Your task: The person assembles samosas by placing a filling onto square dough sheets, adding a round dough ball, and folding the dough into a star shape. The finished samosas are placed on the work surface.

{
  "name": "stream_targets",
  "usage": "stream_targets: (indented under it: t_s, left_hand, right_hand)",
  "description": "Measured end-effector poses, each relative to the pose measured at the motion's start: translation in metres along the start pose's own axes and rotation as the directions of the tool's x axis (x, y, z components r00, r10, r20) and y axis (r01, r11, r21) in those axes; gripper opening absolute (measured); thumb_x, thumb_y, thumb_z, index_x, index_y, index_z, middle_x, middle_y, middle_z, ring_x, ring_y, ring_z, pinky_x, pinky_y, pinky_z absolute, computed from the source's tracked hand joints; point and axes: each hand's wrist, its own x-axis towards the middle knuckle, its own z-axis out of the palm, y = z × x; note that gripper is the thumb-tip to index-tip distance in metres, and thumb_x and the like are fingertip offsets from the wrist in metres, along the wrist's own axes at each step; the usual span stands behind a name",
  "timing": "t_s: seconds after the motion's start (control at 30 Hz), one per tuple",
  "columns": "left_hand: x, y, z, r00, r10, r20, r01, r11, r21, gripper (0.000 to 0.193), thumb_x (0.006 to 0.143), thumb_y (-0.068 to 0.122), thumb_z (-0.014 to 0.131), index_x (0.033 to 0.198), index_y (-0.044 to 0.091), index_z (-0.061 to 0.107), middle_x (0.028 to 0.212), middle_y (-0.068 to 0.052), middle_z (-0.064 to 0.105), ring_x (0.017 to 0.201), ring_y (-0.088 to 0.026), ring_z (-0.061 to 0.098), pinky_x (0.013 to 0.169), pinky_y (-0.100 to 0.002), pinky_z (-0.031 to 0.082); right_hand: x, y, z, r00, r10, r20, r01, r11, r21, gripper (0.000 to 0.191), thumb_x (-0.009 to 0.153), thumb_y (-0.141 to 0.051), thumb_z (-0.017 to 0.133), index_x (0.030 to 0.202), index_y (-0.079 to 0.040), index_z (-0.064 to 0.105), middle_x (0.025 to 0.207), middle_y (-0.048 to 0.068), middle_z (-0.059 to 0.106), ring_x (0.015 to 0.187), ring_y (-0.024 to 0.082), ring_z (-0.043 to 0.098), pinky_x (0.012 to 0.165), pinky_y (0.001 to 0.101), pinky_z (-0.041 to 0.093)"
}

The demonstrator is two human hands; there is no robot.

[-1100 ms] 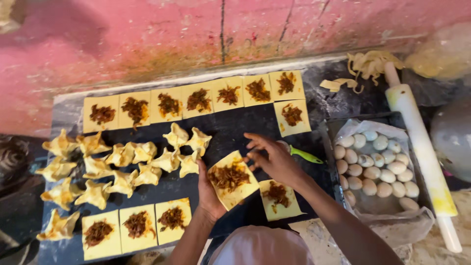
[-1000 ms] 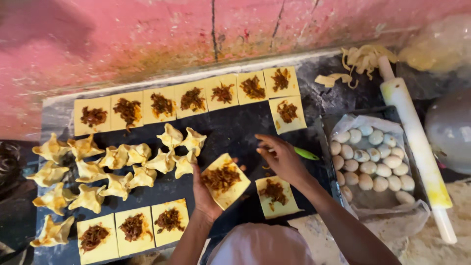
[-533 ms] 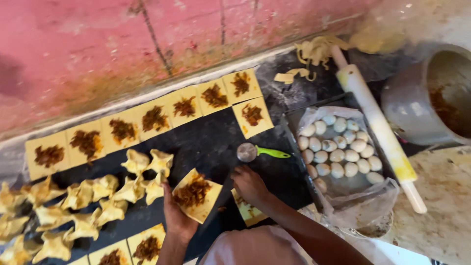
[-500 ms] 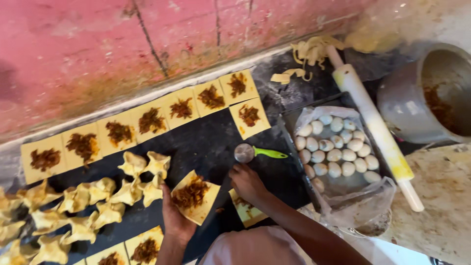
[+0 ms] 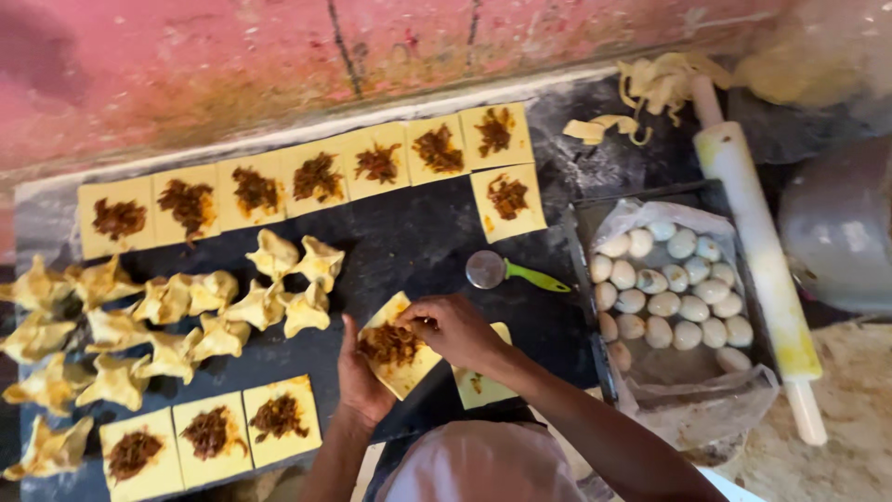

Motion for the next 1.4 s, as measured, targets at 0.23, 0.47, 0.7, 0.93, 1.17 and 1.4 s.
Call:
stream_targets:
  t_s: [0.23, 0.47, 0.7, 0.93, 1.17, 1.4]
  left_hand:
    - [-0.027, 0.030, -0.004, 0.959, 0.107, 0.264, -0.077, 0.990, -0.121, 0.100, 0.087, 0.080, 0.045, 0.142, -0.003, 0.052, 0.139, -0.020, 0.063, 0.124, -0.037, 0.061, 0.106, -0.054, 0.047]
    - [-0.053, 0.069, -0.029, 0.959, 0.263, 0.102, -0.246, 0.957, -0.154, 0.095, 0.090, 0.078, 0.047, 0.146, 0.002, 0.052, 0.140, -0.017, 0.061, 0.125, -0.034, 0.060, 0.109, -0.049, 0.046]
    - [-0.055, 0.084, -0.048, 0.959, 0.256, 0.122, -0.219, 0.942, -0.252, 0.093, 0.091, 0.075, 0.051, 0.145, -0.001, 0.053, 0.140, -0.017, 0.062, 0.125, -0.032, 0.061, 0.109, -0.046, 0.045]
    - [-0.065, 0.094, -0.063, 0.969, 0.211, 0.126, -0.172, 0.949, -0.263, 0.096, 0.089, 0.076, 0.052, 0.145, -0.002, 0.052, 0.141, -0.017, 0.061, 0.128, -0.033, 0.058, 0.111, -0.048, 0.043]
    - [-0.082, 0.098, -0.064, 0.958, 0.129, 0.255, -0.088, 0.982, -0.166, 0.098, 0.089, 0.075, 0.050, 0.151, -0.001, 0.044, 0.149, -0.018, 0.055, 0.136, -0.032, 0.054, 0.117, -0.045, 0.040]
    - [-0.081, 0.092, -0.069, 0.955, 0.019, 0.297, -0.002, 0.998, -0.058, 0.090, 0.092, 0.070, 0.046, 0.150, 0.000, 0.047, 0.148, -0.015, 0.058, 0.135, -0.029, 0.055, 0.117, -0.044, 0.040]
  right_hand:
    - [-0.003, -0.005, -0.011, 0.954, 0.300, -0.010, -0.272, 0.876, 0.398, 0.019, 0.094, -0.013, 0.071, 0.110, -0.002, 0.074, 0.097, 0.009, 0.079, 0.088, 0.015, 0.076, 0.080, 0.0284, 0.060]
    - [-0.059, 0.020, 0.061, 0.977, -0.195, 0.085, 0.213, 0.873, -0.439, 0.044, 0.083, -0.015, 0.075, 0.124, 0.000, 0.067, 0.132, 0.018, 0.058, 0.124, 0.037, 0.052, 0.101, 0.0477, 0.048]
    - [-0.070, 0.039, 0.064, 0.956, -0.105, 0.273, 0.173, 0.956, -0.238, 0.035, 0.088, -0.001, 0.065, 0.121, -0.008, 0.072, 0.124, 0.006, 0.068, 0.121, 0.025, 0.061, 0.102, 0.0364, 0.055]
    - [-0.087, 0.007, 0.084, 0.899, -0.209, 0.384, 0.361, 0.851, -0.383, 0.046, 0.082, -0.016, 0.068, 0.124, 0.003, 0.069, 0.126, 0.014, 0.064, 0.121, 0.032, 0.054, 0.102, 0.0395, 0.046]
    - [-0.096, 0.004, 0.100, 0.875, -0.146, 0.461, 0.354, 0.843, -0.405, 0.035, 0.084, -0.010, 0.064, 0.118, 0.000, 0.071, 0.125, 0.012, 0.065, 0.123, 0.030, 0.056, 0.103, 0.0378, 0.048]
    - [-0.056, 0.023, 0.069, 0.979, -0.133, -0.156, 0.035, 0.859, -0.511, 0.029, 0.084, -0.005, 0.063, 0.111, -0.001, 0.072, 0.118, 0.013, 0.067, 0.113, 0.033, 0.061, 0.099, 0.0421, 0.051]
